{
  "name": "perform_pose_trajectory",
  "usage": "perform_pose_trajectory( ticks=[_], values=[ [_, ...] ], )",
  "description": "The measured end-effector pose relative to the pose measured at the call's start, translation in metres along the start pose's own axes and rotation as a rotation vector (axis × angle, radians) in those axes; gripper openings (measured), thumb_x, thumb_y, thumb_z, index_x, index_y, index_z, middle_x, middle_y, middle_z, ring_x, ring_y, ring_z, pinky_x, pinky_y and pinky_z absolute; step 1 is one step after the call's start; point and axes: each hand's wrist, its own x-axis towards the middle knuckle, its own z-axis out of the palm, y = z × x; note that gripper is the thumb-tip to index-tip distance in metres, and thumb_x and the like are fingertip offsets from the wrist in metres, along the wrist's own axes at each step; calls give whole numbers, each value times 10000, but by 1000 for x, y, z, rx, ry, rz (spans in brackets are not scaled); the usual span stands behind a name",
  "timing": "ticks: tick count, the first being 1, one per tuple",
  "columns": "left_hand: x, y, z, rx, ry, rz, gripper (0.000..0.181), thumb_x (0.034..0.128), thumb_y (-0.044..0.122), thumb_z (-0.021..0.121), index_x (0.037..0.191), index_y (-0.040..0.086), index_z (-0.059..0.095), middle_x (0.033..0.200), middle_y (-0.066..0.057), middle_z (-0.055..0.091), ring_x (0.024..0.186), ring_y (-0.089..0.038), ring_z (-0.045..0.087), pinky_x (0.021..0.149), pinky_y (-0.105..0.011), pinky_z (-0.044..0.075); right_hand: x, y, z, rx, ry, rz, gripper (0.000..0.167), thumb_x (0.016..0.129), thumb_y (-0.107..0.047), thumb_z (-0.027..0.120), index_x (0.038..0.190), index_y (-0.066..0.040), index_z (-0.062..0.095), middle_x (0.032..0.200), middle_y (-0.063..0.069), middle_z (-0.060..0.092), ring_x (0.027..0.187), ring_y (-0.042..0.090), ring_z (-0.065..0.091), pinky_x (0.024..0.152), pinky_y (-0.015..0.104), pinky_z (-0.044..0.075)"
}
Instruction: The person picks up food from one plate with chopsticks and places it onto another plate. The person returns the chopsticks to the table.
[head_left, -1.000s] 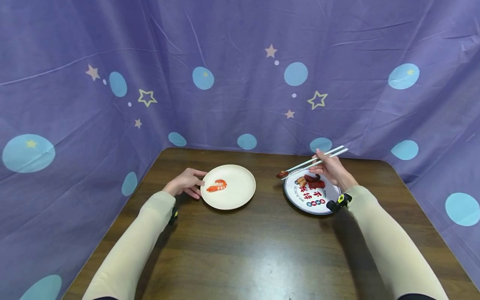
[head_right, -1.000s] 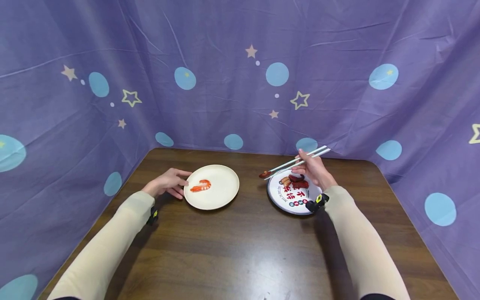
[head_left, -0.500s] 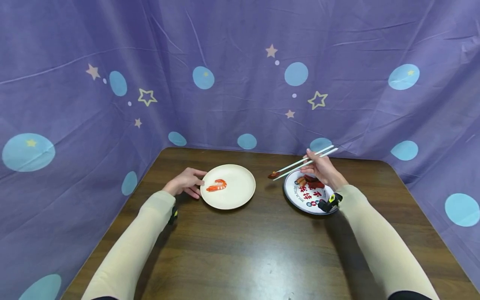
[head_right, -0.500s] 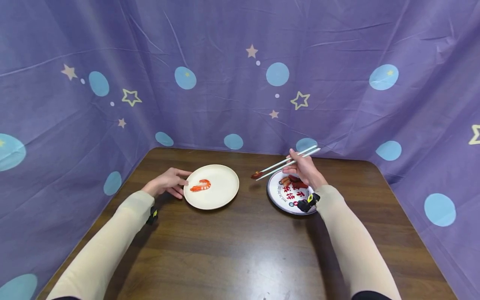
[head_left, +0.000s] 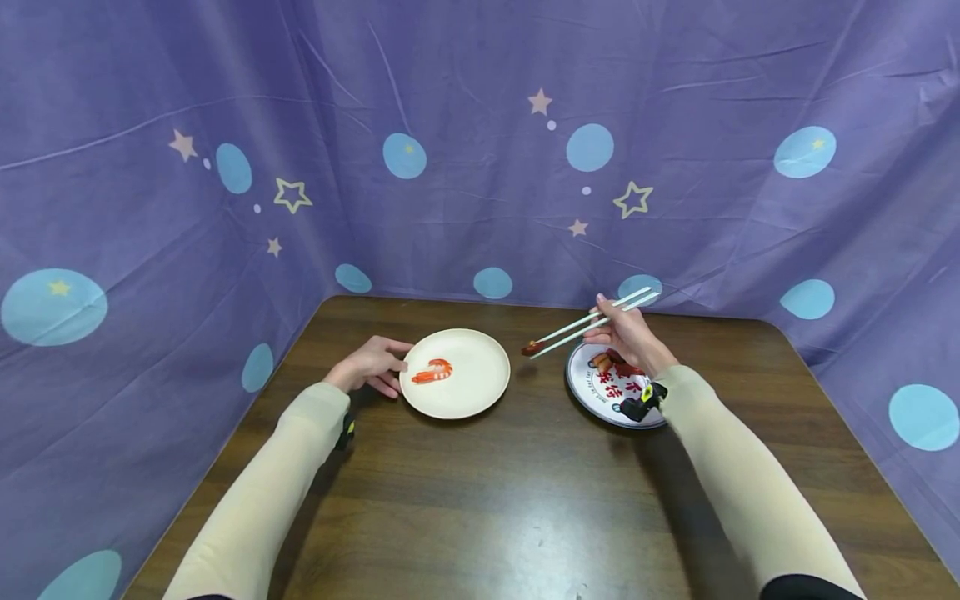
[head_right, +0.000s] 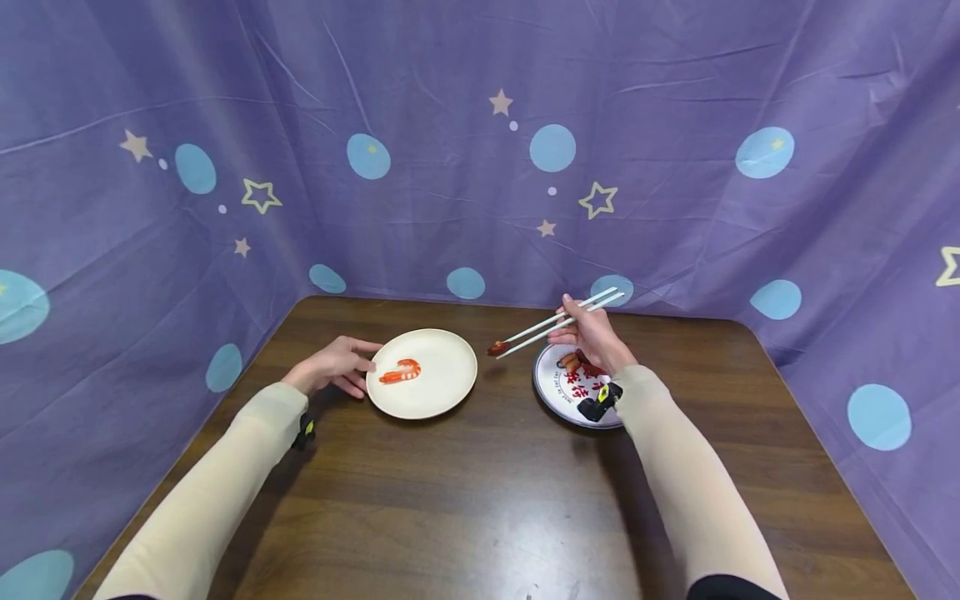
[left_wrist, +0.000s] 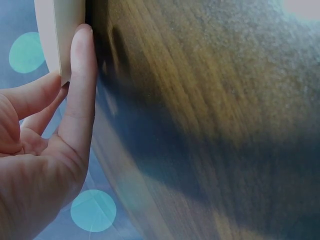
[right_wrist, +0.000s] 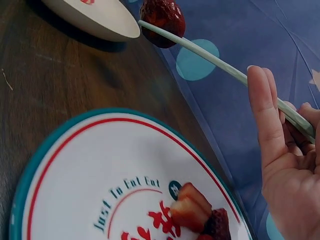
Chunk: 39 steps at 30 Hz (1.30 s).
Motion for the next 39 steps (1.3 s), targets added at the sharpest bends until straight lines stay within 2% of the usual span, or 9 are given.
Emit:
perform_pose_trajectory(
  ticks=[9, 14, 22, 30, 39],
  values=[
    [1, -1, -2, -3, -7, 6, 610, 1041, -20, 578, 1618, 3, 382, 1092, -290, 709, 652, -250, 739, 644, -428, 688, 8, 11, 17, 0, 1, 14, 330, 1142, -236, 489, 985, 30, 606, 753, 126, 655, 596, 254, 741, 617, 340, 676],
    [1, 0, -2, -5, -5, 10, 610, 1039, -24, 575, 1616, -2, 381, 1107, -302, 704, 656, -256, 740, 643, -425, 688, 10, 15, 25, -3, -6, 5, 330, 1143, -223, 486, 1012, 63, 584, 762, 126, 660, 606, 248, 744, 629, 344, 679],
    [1, -1, -1, 1, -11, 12, 608, 1035, -22, 580, 1612, -5, 389, 1064, -277, 714, 649, -256, 739, 651, -435, 689, 16, 24, 36, -20, 28, -4, 320, 1139, -236, 500, 1012, 49, 570, 751, 96, 649, 588, 226, 737, 619, 347, 678],
    [0, 0, -2, -6, -13, 38, 609, 1033, -29, 572, 1612, -12, 383, 1071, -288, 716, 642, -258, 738, 634, -426, 687, 20, 29, 43, -20, 40, -16, 371, 1136, -241, 514, 1098, 128, 523, 739, 96, 650, 585, 228, 733, 631, 371, 681],
    [0, -1, -2, -13, -12, 19, 608, 1034, -30, 574, 1612, -5, 388, 1078, -290, 712, 641, -259, 737, 637, -424, 688, 26, 34, 54, -13, 47, -2, 342, 1139, -213, 501, 1076, 123, 521, 729, 104, 649, 567, 236, 730, 615, 380, 681]
  ],
)
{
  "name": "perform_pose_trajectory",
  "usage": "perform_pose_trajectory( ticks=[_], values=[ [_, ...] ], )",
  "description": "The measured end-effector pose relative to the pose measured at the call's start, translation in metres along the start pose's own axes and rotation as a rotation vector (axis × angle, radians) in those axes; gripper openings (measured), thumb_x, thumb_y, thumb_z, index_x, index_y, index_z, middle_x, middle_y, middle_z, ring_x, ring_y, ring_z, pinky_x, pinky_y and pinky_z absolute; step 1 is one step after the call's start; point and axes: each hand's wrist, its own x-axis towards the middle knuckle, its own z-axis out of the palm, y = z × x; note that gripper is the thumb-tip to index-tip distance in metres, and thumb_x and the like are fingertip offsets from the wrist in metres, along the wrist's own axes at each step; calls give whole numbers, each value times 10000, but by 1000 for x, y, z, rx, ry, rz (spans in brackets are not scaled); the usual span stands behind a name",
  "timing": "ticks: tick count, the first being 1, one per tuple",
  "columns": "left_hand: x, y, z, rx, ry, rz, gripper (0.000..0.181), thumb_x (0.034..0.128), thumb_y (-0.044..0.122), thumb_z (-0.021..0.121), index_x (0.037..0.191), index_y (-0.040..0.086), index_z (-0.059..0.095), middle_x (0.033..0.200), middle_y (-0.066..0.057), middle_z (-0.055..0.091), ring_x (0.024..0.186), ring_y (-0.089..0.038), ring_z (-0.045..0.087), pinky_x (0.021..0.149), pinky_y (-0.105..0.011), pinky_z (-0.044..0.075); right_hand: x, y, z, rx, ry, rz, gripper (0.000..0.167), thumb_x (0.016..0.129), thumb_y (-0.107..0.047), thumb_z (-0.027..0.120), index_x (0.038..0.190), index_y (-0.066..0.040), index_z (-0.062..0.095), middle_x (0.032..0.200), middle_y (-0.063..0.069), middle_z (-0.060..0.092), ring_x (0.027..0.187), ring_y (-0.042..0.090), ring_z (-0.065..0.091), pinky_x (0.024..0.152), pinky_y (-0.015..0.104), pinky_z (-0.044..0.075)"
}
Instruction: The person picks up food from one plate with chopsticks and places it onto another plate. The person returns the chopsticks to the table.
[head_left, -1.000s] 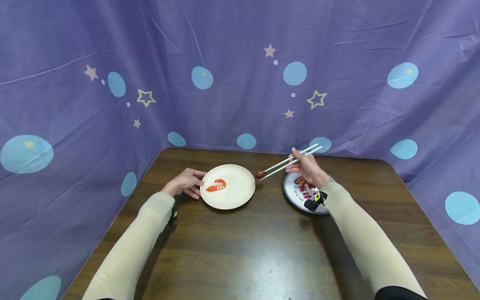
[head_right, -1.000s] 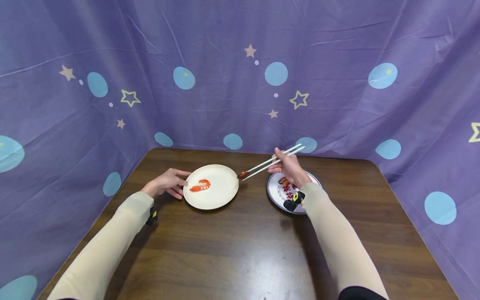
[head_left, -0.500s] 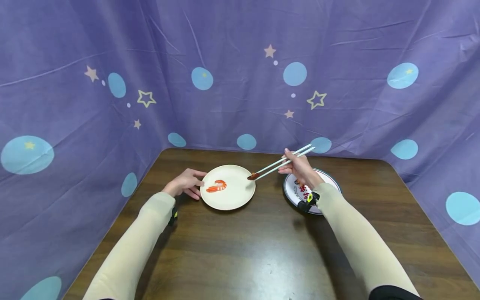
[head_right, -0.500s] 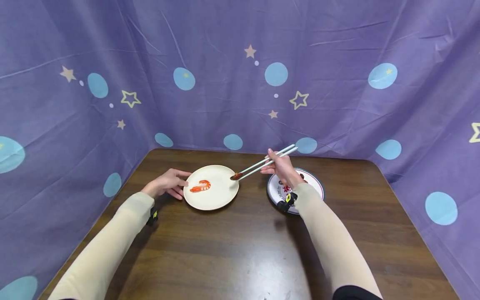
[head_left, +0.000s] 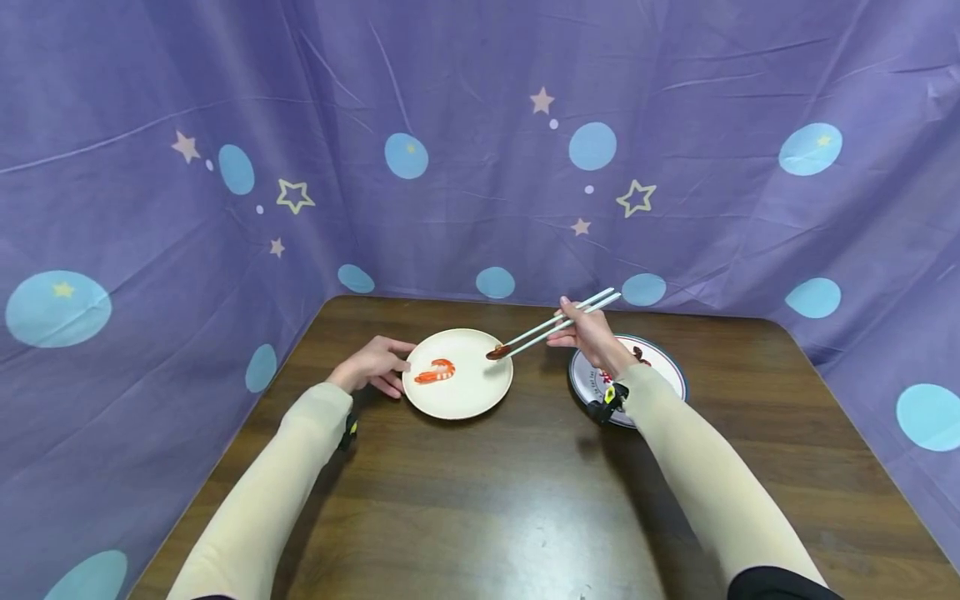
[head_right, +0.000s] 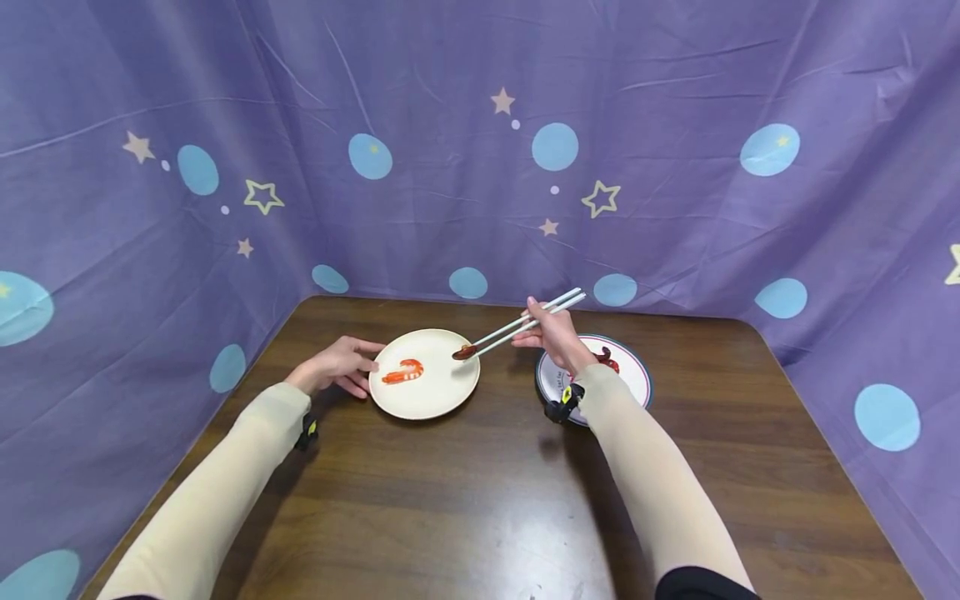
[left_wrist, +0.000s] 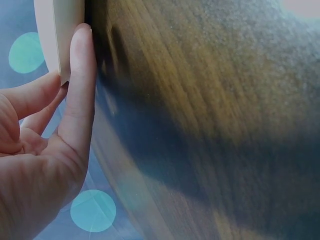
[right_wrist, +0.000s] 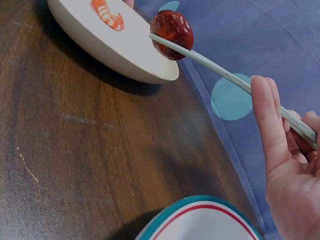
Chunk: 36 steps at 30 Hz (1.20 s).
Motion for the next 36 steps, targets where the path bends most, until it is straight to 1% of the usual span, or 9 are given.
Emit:
perform_pose_trajectory(
  ticks=[9, 16, 23, 31, 33, 36],
  values=[
    [4, 7, -4, 10, 6, -4, 601, 1038, -24, 583, 1610, 10, 403, 1138, -294, 697, 638, -255, 736, 650, -436, 689, 4, -2, 9, -7, -11, -27, 335, 1133, -231, 520, 1029, 87, 537, 720, 76, 651, 564, 228, 725, 611, 384, 682],
    [4, 4, -4, 8, -1, -1, 617, 1035, -22, 587, 1616, 0, 383, 1132, -300, 696, 647, -257, 736, 653, -438, 689, 7, 6, 18, -25, 4, -34, 321, 1134, -220, 518, 1033, 84, 540, 737, 81, 638, 560, 225, 722, 614, 389, 683],
    [1, 2, -1, 0, 7, -4, 607, 1036, -24, 582, 1612, -2, 391, 1092, -284, 707, 642, -255, 737, 638, -425, 688, 7, 15, 23, -20, 7, -32, 362, 1136, -228, 514, 1089, 131, 512, 723, 84, 634, 563, 229, 725, 614, 391, 682],
    [-1, 2, 2, 0, 9, -6, 600, 1032, -35, 576, 1605, -10, 400, 1058, -271, 715, 645, -265, 738, 621, -416, 686, 6, 22, 29, -9, 12, -44, 306, 1137, -210, 510, 1019, 71, 536, 755, 141, 636, 562, 244, 726, 610, 400, 682],
    [-1, 1, 3, 0, 10, -7, 600, 1031, -35, 578, 1604, -7, 404, 1049, -270, 718, 649, -269, 740, 623, -417, 686, 5, 23, 32, -14, 10, -44, 315, 1136, -214, 514, 1031, 83, 533, 760, 142, 635, 564, 243, 727, 615, 398, 683],
    [0, 0, 2, 4, 11, -5, 601, 1030, -32, 580, 1605, -4, 405, 1041, -266, 720, 657, -277, 743, 625, -422, 687, 5, 24, 34, -16, 6, -44, 354, 1134, -219, 519, 1073, 130, 517, 756, 133, 632, 565, 244, 728, 621, 402, 683]
  ],
)
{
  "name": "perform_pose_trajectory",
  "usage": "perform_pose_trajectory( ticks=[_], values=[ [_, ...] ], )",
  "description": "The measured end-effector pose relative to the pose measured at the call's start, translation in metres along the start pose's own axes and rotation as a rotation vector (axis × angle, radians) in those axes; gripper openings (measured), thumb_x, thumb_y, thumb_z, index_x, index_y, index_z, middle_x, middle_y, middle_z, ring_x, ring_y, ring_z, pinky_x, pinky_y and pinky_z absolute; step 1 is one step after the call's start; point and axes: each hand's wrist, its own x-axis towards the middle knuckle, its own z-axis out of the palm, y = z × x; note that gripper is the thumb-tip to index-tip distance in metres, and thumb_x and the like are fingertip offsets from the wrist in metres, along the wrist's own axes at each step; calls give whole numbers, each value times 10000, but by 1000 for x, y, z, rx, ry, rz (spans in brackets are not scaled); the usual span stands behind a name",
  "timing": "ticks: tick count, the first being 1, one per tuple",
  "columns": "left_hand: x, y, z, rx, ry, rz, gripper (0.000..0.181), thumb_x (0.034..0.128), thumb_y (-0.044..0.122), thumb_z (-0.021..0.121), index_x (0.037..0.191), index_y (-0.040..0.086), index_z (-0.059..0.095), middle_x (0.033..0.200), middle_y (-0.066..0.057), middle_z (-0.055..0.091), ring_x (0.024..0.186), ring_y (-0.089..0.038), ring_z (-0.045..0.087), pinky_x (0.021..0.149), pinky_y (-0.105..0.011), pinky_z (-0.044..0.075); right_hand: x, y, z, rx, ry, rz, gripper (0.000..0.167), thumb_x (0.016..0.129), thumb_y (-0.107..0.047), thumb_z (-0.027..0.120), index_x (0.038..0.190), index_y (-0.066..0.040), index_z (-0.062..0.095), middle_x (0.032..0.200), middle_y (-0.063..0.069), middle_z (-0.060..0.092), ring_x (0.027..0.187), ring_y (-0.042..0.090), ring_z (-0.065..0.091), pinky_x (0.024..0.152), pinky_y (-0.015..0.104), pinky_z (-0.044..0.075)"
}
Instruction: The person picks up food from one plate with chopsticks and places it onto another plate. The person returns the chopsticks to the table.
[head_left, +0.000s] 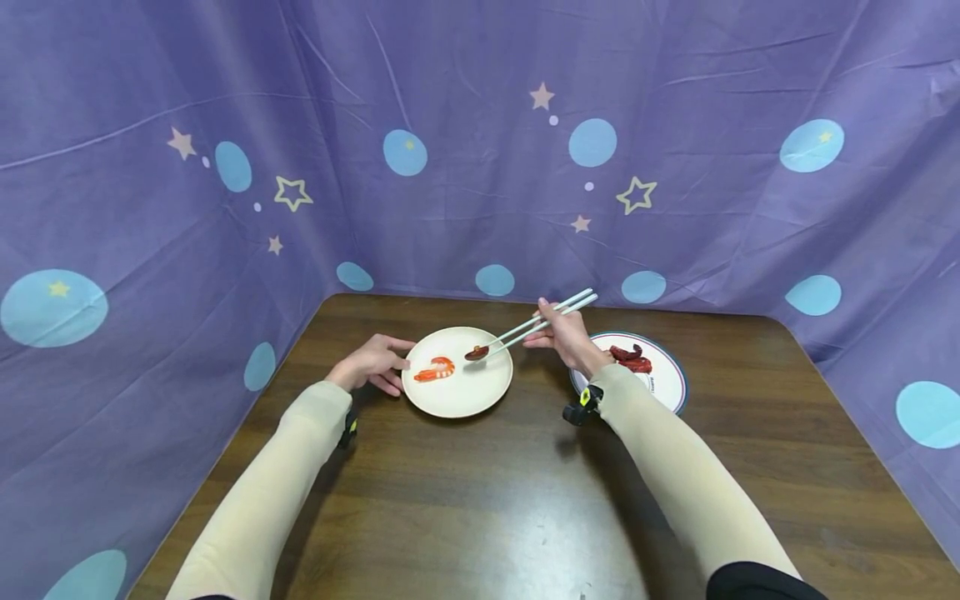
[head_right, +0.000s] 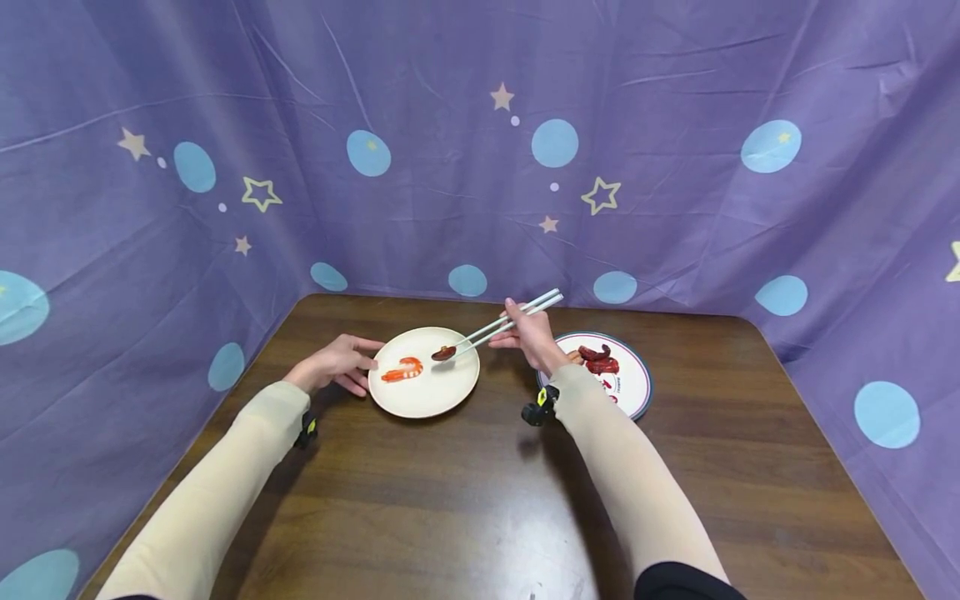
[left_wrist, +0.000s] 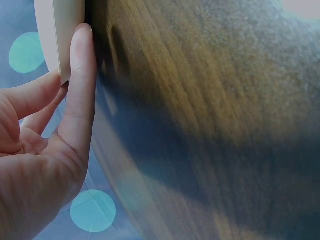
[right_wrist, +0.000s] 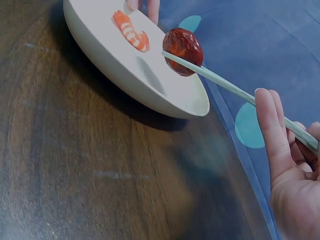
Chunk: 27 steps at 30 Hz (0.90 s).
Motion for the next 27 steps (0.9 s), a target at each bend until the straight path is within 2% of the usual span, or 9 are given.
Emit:
perform_pose_trajectory(
  ticks=[5, 10, 14, 18, 22, 27],
  values=[
    [0, -1, -1, 2, 2, 7, 602, 1028, -29, 583, 1604, -5, 406, 1035, -264, 721, 659, -278, 743, 627, -429, 687, 1, 2, 4, -1, -1, -3, 383, 1136, -213, 512, 1106, 169, 499, 748, 133, 629, 567, 252, 728, 622, 409, 683],
    [1, -1, -1, -11, 0, 6, 604, 1028, -40, 578, 1605, -10, 400, 1042, -268, 716, 649, -273, 741, 635, -434, 687, 1, 5, 8, -2, 11, 3, 318, 1135, -221, 516, 1030, 77, 535, 718, 115, 637, 574, 252, 730, 620, 402, 683],
    [0, -1, -1, -12, -3, 2, 606, 1031, -37, 577, 1608, -9, 393, 1064, -279, 712, 646, -268, 739, 637, -433, 688, 1, 8, 11, -1, 23, -1, 300, 1137, -218, 512, 1011, 53, 541, 705, 100, 638, 573, 250, 730, 617, 397, 682],
    [-2, 0, -1, -6, -3, 5, 605, 1035, -29, 577, 1610, -9, 389, 1089, -292, 708, 646, -263, 738, 634, -428, 687, 1, 10, 14, 4, 32, -10, 308, 1133, -223, 523, 1021, 63, 539, 733, 141, 646, 569, 252, 730, 613, 395, 682],
    [-1, 1, 0, -3, 1, 2, 605, 1033, -30, 581, 1609, -3, 397, 1091, -288, 707, 637, -258, 735, 631, -425, 687, 1, 11, 18, 12, 39, -20, 360, 1132, -221, 526, 1084, 136, 522, 746, 174, 652, 561, 259, 730, 607, 401, 680],
    [1, -1, -1, -7, -2, 3, 610, 1027, -39, 583, 1606, -10, 397, 1052, -269, 713, 629, -264, 734, 621, -419, 686, 2, 14, 23, 16, 50, -22, 392, 1132, -216, 522, 1119, 176, 503, 709, 137, 649, 556, 269, 729, 607, 411, 679]
  ],
)
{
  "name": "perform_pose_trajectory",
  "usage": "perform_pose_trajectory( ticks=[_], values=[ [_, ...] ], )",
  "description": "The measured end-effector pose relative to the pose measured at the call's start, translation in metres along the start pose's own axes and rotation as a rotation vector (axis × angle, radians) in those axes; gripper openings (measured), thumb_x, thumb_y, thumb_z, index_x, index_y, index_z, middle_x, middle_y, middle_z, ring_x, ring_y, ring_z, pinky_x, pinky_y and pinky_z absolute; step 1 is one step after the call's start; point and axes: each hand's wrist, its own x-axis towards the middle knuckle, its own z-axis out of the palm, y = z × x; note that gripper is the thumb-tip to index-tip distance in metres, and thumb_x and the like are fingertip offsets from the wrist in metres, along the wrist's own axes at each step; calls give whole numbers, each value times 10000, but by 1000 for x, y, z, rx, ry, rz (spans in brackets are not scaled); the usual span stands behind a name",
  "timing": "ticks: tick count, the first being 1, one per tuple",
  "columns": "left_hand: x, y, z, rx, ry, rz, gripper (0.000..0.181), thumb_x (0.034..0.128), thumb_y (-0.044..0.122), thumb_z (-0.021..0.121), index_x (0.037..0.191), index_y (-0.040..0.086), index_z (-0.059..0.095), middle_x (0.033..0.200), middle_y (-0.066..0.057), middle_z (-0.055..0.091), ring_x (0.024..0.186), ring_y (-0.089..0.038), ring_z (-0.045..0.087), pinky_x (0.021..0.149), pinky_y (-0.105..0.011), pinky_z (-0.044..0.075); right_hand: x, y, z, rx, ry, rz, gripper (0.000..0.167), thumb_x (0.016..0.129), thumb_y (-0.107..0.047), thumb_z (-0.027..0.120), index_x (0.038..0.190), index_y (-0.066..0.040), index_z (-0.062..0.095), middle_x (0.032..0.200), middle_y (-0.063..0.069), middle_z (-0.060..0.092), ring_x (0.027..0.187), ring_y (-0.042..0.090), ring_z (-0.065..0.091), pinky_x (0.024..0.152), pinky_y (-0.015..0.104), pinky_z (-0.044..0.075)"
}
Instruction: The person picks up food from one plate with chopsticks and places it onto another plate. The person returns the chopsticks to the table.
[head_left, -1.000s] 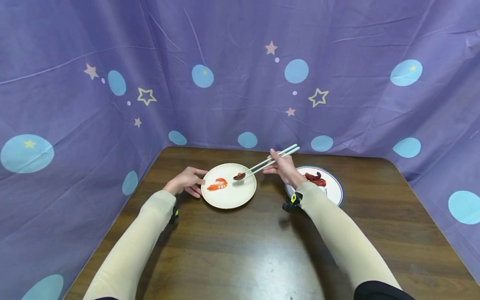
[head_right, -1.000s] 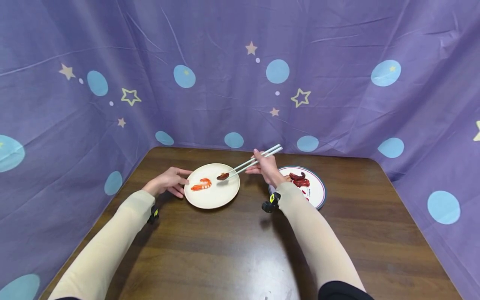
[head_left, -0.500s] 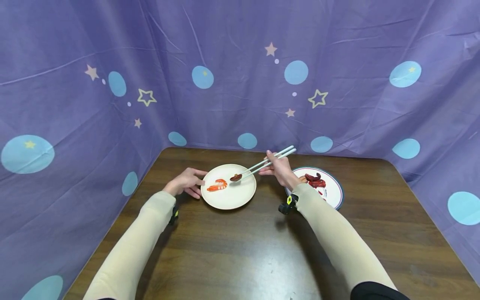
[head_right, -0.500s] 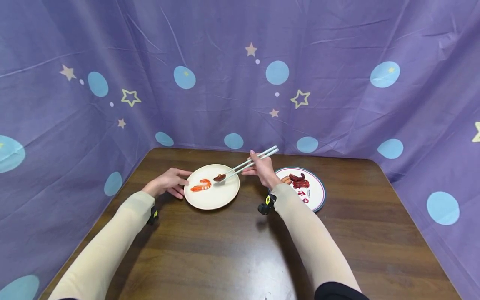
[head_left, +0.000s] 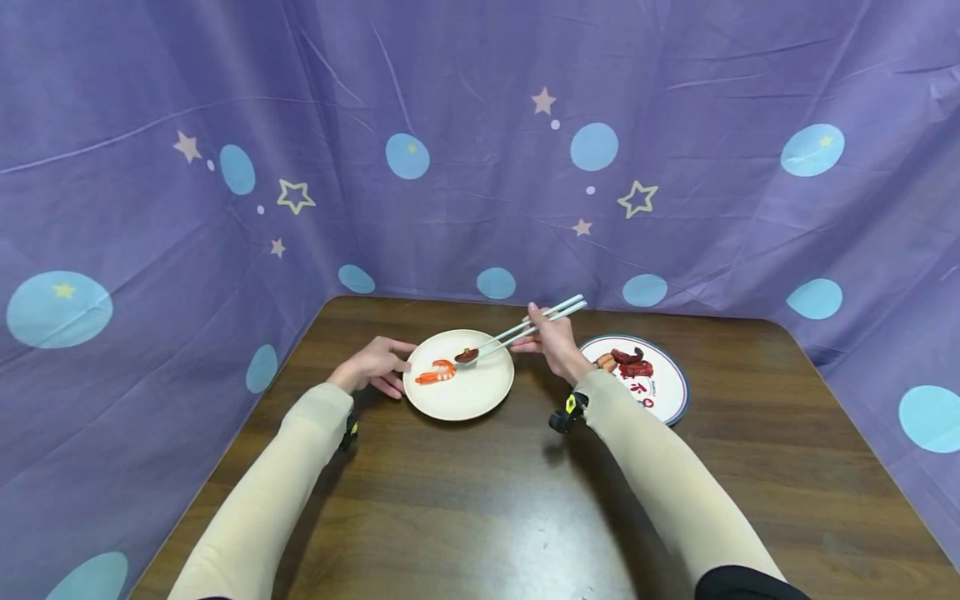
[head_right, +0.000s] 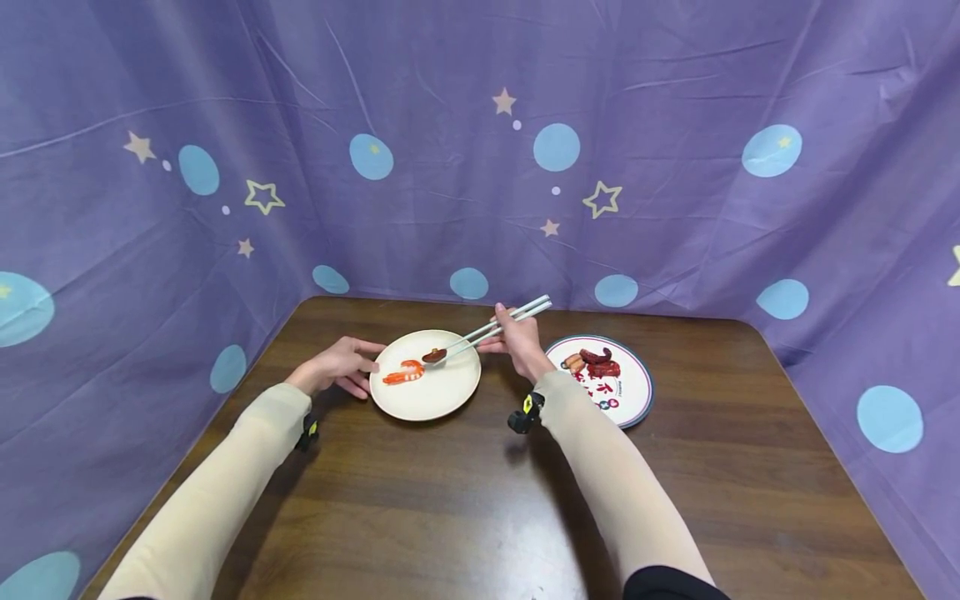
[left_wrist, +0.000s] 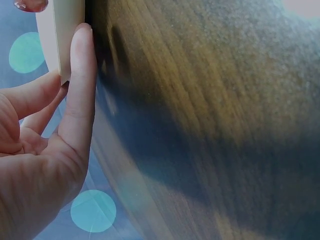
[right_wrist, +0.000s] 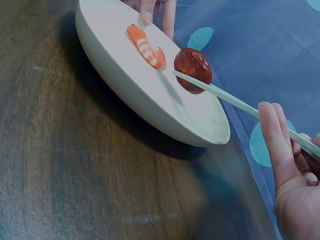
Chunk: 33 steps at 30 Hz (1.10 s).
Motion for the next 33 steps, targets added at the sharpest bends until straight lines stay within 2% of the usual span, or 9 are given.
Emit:
perform_pose_trajectory(
  ticks=[4, 9, 16, 21, 29, 33],
  values=[
    [0, 0, -1, 3, 3, -2, 606, 1031, -35, 582, 1608, -3, 398, 1071, -273, 712, 629, -260, 734, 621, -417, 686, 0, 3, 3, -7, 12, 3, 373, 1134, -210, 517, 1110, 162, 520, 707, 146, 658, 557, 270, 729, 615, 417, 679],
    [-1, 0, -1, 7, 2, -4, 605, 1036, -26, 580, 1611, -1, 394, 1083, -277, 711, 632, -256, 734, 624, -419, 686, 1, 5, 5, 0, 30, 5, 343, 1129, -198, 530, 1073, 140, 539, 757, 226, 650, 558, 274, 727, 609, 414, 678],
    [1, -1, -3, 4, -6, 6, 610, 1025, -44, 580, 1607, -2, 401, 1046, -275, 710, 622, -259, 729, 620, -424, 686, 1, 7, 10, 0, 60, -21, 384, 1130, -203, 527, 1116, 180, 520, 804, 311, 650, 545, 274, 726, 578, 418, 673],
    [2, -1, -3, 11, -6, 9, 612, 1024, -44, 581, 1608, 0, 402, 1085, -291, 700, 626, -262, 729, 630, -432, 687, 1, 9, 13, 9, 79, -25, 408, 1129, -213, 530, 1136, 195, 519, 860, 379, 639, 550, 288, 729, 582, 433, 672],
    [1, 0, -2, 7, -10, 6, 620, 1025, -41, 582, 1612, -4, 389, 1112, -301, 694, 630, -263, 730, 633, -434, 687, 2, 10, 18, -18, 108, -26, 379, 1127, -241, 536, 1059, 131, 555, 772, 286, 653, 539, 268, 720, 570, 422, 674],
    [0, 1, -2, 8, -8, 1, 619, 1027, -40, 581, 1614, 0, 388, 1138, -301, 690, 636, -267, 732, 636, -436, 688, 2, 10, 20, -25, 110, -33, 378, 1125, -241, 544, 1055, 130, 557, 768, 293, 646, 534, 268, 718, 562, 424, 673]
  ],
)
